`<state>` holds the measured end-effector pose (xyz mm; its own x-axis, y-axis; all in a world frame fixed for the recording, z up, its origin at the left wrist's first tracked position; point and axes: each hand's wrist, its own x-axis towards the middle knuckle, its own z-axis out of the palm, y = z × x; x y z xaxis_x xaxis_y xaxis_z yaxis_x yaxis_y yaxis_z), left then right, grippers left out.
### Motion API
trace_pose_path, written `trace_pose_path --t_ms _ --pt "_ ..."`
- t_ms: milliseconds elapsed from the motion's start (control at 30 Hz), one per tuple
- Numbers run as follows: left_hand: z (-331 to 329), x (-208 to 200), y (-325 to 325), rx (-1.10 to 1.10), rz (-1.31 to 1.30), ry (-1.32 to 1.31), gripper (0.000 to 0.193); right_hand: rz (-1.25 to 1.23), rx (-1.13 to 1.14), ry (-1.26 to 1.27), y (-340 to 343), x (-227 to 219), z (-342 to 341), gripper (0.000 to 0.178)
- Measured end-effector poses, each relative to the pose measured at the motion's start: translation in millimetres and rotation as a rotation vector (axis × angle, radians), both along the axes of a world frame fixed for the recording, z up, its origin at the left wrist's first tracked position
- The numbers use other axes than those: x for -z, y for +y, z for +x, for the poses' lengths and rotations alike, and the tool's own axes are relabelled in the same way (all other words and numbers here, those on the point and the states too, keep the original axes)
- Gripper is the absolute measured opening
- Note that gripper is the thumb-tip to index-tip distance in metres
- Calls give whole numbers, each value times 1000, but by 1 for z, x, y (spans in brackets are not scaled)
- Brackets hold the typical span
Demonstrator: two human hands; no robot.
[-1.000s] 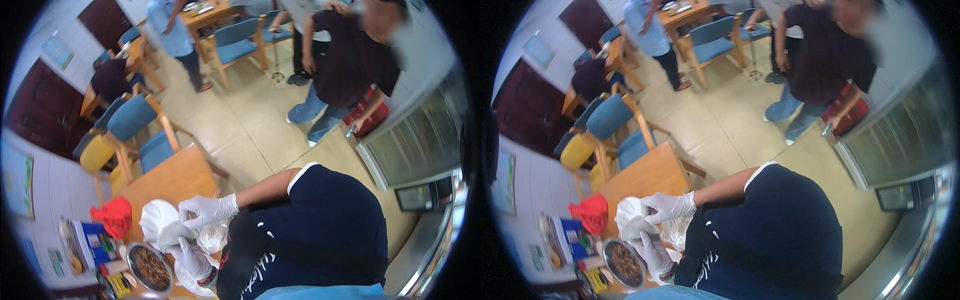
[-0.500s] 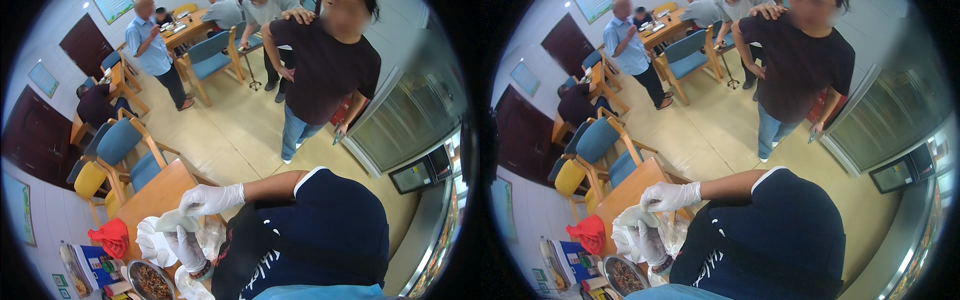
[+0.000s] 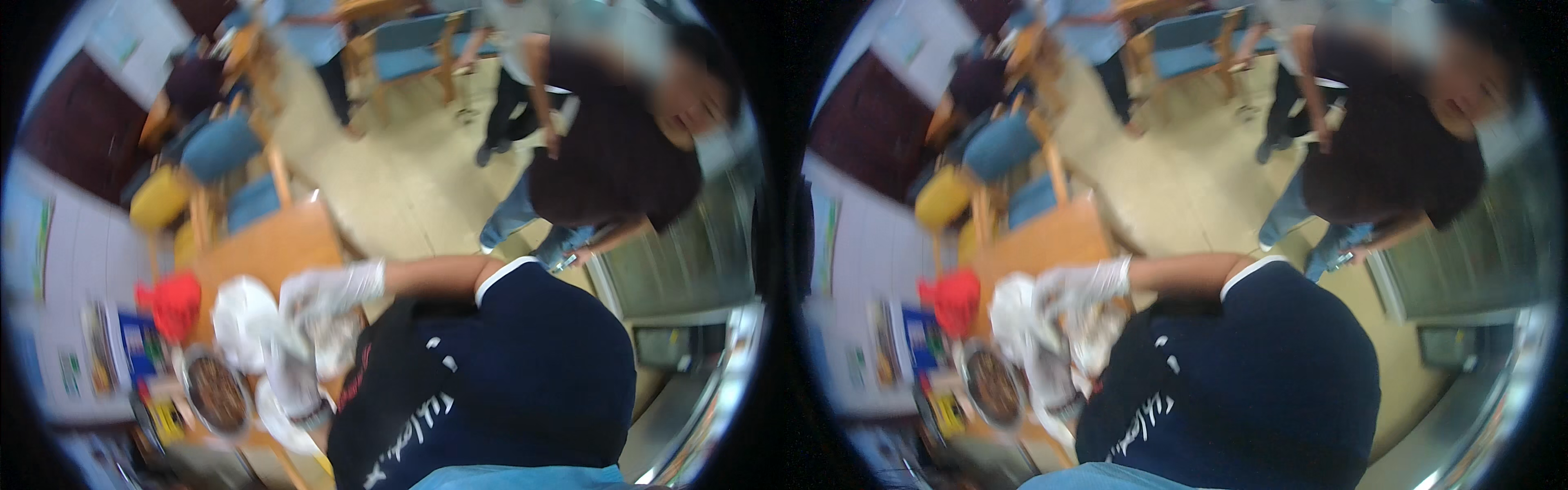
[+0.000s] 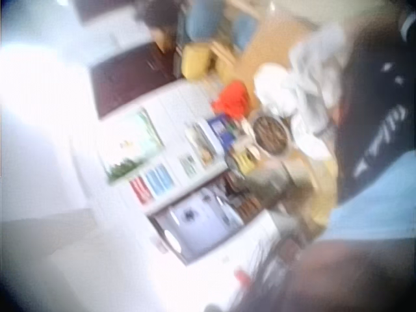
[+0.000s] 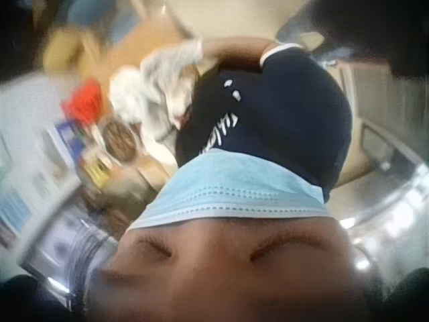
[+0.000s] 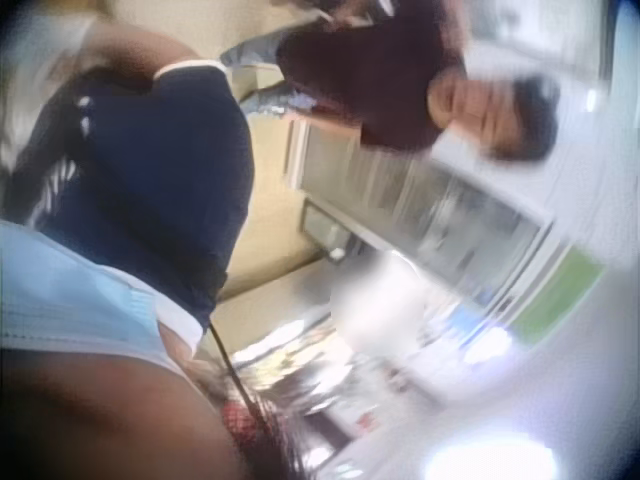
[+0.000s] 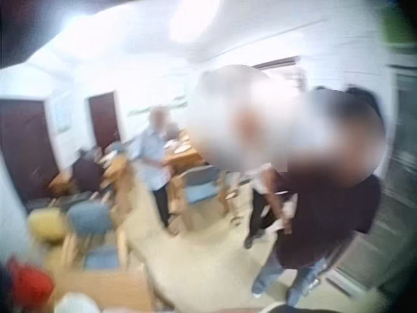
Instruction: The person prepares dumplings by flattening dough, scooping filling from a metal bowl, and folding the wrappers into sealed dumplings. The finished dumplings are placed on a white plate on the table.
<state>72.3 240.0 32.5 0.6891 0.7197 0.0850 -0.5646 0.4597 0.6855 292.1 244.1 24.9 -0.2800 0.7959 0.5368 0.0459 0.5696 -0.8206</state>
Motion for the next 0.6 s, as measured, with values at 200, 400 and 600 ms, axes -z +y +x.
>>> trace_pose_path --t_ms 200,400,600 --pt "11 -10 -9 -242 -25 181 55 -299 -117 98 -6 -5 23 10" --pt "6 -21 -23 -427 0 325 56 -589 -179 222 3 -15 6 9" --pt "-16 -24 -44 -573 157 543 55 -569 -310 270 13 -11 -22 26"
